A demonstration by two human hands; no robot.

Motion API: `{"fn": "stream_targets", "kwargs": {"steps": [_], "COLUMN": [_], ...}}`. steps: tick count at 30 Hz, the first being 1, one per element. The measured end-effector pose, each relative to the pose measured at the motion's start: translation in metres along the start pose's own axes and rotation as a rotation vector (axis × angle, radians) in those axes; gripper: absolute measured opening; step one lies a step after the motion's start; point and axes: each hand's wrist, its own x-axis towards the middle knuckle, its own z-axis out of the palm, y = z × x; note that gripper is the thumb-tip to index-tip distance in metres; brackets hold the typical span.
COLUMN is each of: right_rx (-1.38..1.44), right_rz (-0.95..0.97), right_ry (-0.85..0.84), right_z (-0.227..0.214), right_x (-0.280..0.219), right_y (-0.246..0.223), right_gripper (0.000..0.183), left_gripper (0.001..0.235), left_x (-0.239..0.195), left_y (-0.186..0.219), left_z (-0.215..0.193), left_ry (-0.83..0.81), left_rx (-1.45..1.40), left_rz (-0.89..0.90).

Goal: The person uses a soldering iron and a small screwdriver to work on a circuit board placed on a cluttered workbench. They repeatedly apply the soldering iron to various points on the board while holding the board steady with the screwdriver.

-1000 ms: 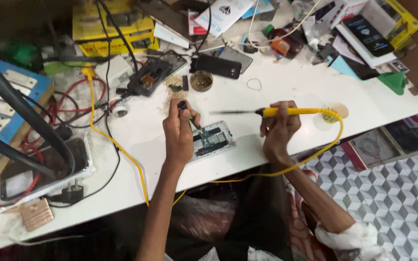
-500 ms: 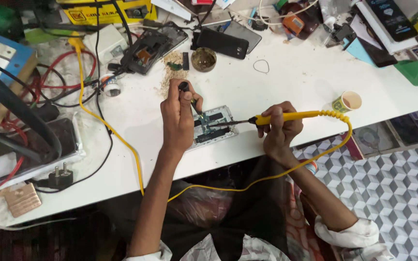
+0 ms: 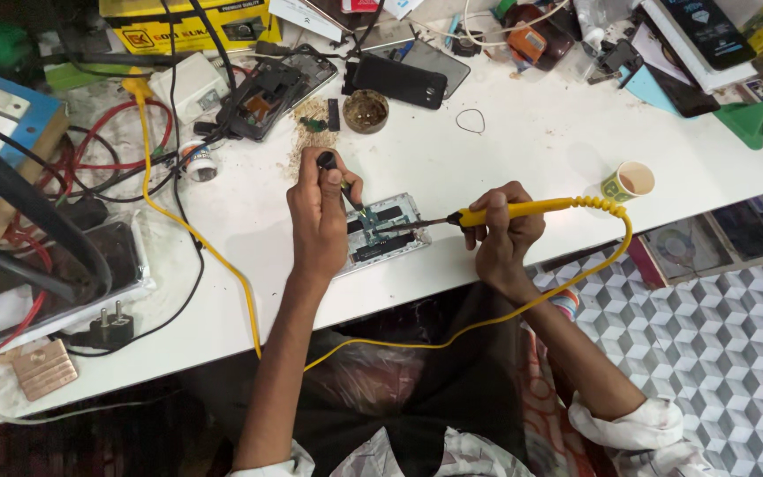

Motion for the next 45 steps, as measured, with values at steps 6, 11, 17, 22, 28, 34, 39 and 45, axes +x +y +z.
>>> {"fn": "stream_targets", "kwargs": {"steps": [6,11,17,22,28,34,39,45], "right_rx": [-0.035,-0.024,-0.03,-0.071,-0.024,0.003,0.007,-0.042], "right_rz": [-0.018,-0.009,-0.045,-0.042,-0.041,-0.043,-0.055,-0.145], "right_ry": [0.022,0.011,0.035,0.025,0.049,0.03,-0.008,-0.002], "right_z": [0.001,0.0,0.001,0.0,-0.003,-0.004,-0.004,-0.003], "right_x": [0.001,0.0,0.0,-0.002,-0.007,-0.009,-0.007,-0.01], "right_y": [-0.003,-0.002,-0.001,0.0,0.009,0.008,0.007,0.007], "right_gripper": [0.036,0.038,0.039,0.04,0.037,0.036,0.035,0.036], "left_gripper": [0.045,0.046,0.043,0.041,0.04,0.039,0.04,0.044], "left_x": [0.002,0.0,0.001,0.0,0.0,0.001,0.001,-0.001], "left_y": [0.002,0.0,0.001,0.002,-0.002,0.006,0.009,0.002], "left_z": [0.001,0.0,0.001,0.0,0.001,0.002,0.002,0.001], "left_ry": [0.003,-0.004,-0.016,-0.015,-0.014,-0.018,-0.008,-0.011], "left_rx": [0.009,0.006,-0.013,0.003,-0.001,0.053,0.075,0.013], "left_rz": [0.004,-0.027,0.014,0.004,0.001,-0.008,-0.027,0.018]}}
